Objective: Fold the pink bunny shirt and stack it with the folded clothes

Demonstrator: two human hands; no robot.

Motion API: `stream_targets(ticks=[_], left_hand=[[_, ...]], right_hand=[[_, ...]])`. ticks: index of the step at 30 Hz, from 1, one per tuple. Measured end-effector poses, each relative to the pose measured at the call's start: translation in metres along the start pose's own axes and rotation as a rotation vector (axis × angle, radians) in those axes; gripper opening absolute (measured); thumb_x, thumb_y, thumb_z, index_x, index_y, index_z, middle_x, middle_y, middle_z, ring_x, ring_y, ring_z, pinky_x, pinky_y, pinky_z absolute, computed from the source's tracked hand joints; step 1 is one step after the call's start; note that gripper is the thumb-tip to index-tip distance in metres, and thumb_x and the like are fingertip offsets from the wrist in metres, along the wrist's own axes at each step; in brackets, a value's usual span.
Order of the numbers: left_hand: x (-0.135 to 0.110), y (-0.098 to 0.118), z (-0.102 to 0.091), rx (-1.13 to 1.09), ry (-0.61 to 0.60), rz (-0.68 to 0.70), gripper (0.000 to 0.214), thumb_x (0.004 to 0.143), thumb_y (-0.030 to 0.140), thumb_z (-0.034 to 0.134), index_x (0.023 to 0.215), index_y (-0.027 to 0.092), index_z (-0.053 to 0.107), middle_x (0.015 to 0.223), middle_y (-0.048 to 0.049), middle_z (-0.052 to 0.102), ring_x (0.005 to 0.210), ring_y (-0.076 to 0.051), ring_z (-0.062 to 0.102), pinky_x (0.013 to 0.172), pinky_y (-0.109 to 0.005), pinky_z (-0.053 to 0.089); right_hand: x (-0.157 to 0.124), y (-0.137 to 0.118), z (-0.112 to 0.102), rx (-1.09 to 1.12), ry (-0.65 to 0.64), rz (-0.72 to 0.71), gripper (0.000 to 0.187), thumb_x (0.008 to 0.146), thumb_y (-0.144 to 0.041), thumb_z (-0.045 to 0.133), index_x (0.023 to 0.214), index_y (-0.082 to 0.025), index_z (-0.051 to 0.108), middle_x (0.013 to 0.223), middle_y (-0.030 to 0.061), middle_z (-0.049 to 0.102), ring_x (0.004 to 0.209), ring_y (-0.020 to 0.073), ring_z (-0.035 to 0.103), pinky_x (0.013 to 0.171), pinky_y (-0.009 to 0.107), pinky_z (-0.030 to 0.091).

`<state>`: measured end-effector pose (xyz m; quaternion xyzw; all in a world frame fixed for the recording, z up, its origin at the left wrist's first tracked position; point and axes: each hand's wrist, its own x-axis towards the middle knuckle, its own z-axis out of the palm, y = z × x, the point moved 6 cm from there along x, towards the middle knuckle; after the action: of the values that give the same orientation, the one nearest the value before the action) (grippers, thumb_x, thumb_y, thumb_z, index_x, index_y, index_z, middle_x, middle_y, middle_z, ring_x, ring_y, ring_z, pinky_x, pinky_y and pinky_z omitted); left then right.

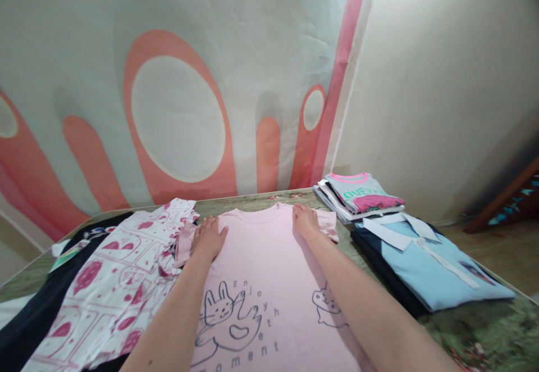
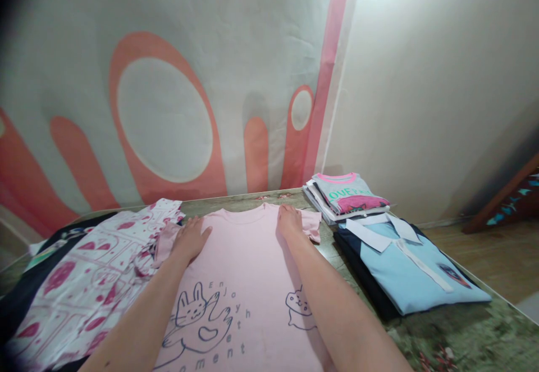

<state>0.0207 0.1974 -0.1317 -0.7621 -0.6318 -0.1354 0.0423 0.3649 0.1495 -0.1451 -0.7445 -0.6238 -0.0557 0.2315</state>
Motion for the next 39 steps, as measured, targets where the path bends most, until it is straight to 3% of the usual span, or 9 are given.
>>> stream_targets(ticks=[4,7,11,18,22,26,30,36,39], left_hand=[[0.0,0.012,-0.018,-0.035,0.09,0.082,0.047,0.093,0.019,0.031,0.136,0.011,0.049,0.143,-0.0125,0.049,0.136,-0.021,0.04,0.114,-0.035,0.029],[-0.001,0.026,-0.017,-0.059,0.059,0.203,0.044,0.093,0.019,0.029,0.127,0.016,0.058,0.132,-0.0063,0.06,0.127,-0.017,0.05,0.111,-0.03,0.034],[-0.002,0.03,-0.001,-0.04,-0.004,0.251,0.043,0.093,0.03,0.037,0.128,0.016,0.058,0.139,-0.0066,0.056,0.13,-0.021,0.047,0.112,-0.034,0.033],[0.0,0.026,0.016,0.03,-0.07,0.204,0.055,0.096,0.04,0.032,0.143,0.014,0.043,0.153,-0.0091,0.038,0.142,-0.023,0.032,0.115,-0.039,0.024],[-0.002,0.024,0.017,0.059,-0.094,0.152,0.058,0.097,0.045,0.029,0.147,0.016,0.038,0.156,-0.0086,0.031,0.144,-0.025,0.026,0.115,-0.046,0.022],[-0.004,0.018,0.014,0.076,-0.12,0.085,0.063,0.097,0.05,0.025,0.149,0.017,0.034,0.158,-0.0079,0.027,0.145,-0.029,0.023,0.114,-0.056,0.02],[-0.004,0.015,0.012,0.083,-0.136,0.062,0.063,0.096,0.051,0.024,0.15,0.019,0.032,0.158,-0.005,0.024,0.146,-0.028,0.02,0.115,-0.056,0.019],[-0.005,0.016,0.012,0.083,-0.151,0.06,0.063,0.097,0.05,0.022,0.15,0.019,0.031,0.159,-0.0039,0.023,0.146,-0.026,0.019,0.115,-0.055,0.019],[-0.005,0.016,0.011,0.084,-0.154,0.061,0.062,0.097,0.05,0.022,0.15,0.019,0.031,0.159,-0.0037,0.023,0.146,-0.026,0.02,0.115,-0.055,0.019]], right_hand=[[0.001,-0.005,-0.003,0.036,0.001,-0.074,0.037,0.091,-0.013,0.042,0.118,-0.018,0.066,0.126,0.0086,0.062,0.115,0.022,0.051,0.101,0.032,0.033],[0.002,-0.013,-0.002,0.061,-0.036,-0.157,0.036,0.089,-0.012,0.045,0.115,-0.021,0.068,0.121,0.0048,0.065,0.111,0.0185,0.054,0.099,0.027,0.035],[0.0,-0.019,0.003,0.051,-0.065,-0.185,0.035,0.093,-0.018,0.044,0.119,-0.019,0.065,0.125,0.0068,0.064,0.115,0.0197,0.053,0.101,0.029,0.034],[-0.007,-0.022,0.006,-0.006,-0.108,-0.197,0.043,0.098,-0.032,0.037,0.138,-0.021,0.049,0.145,0.0054,0.049,0.133,0.0197,0.04,0.112,0.037,0.021],[-0.008,-0.022,0.008,-0.028,-0.119,-0.176,0.045,0.099,-0.034,0.034,0.141,-0.023,0.046,0.148,0.0047,0.045,0.136,0.0207,0.037,0.113,0.039,0.019],[-0.006,-0.017,0.01,-0.033,-0.091,-0.122,0.043,0.098,-0.027,0.033,0.136,-0.018,0.051,0.148,0.0098,0.045,0.136,0.0222,0.038,0.112,0.04,0.021],[-0.002,-0.012,0.005,-0.016,-0.071,-0.098,0.042,0.096,-0.02,0.034,0.131,-0.014,0.056,0.143,0.0129,0.05,0.132,0.0232,0.042,0.11,0.039,0.027],[-0.002,-0.024,-0.003,0.036,-0.122,-0.232,0.043,0.092,-0.016,0.04,0.131,-0.022,0.058,0.14,0.0038,0.054,0.129,0.0163,0.046,0.109,0.029,0.03],[-0.005,-0.03,0.001,0.03,-0.168,-0.264,0.042,0.096,-0.022,0.038,0.135,-0.024,0.055,0.144,0.0027,0.051,0.132,0.0157,0.043,0.11,0.031,0.028]])
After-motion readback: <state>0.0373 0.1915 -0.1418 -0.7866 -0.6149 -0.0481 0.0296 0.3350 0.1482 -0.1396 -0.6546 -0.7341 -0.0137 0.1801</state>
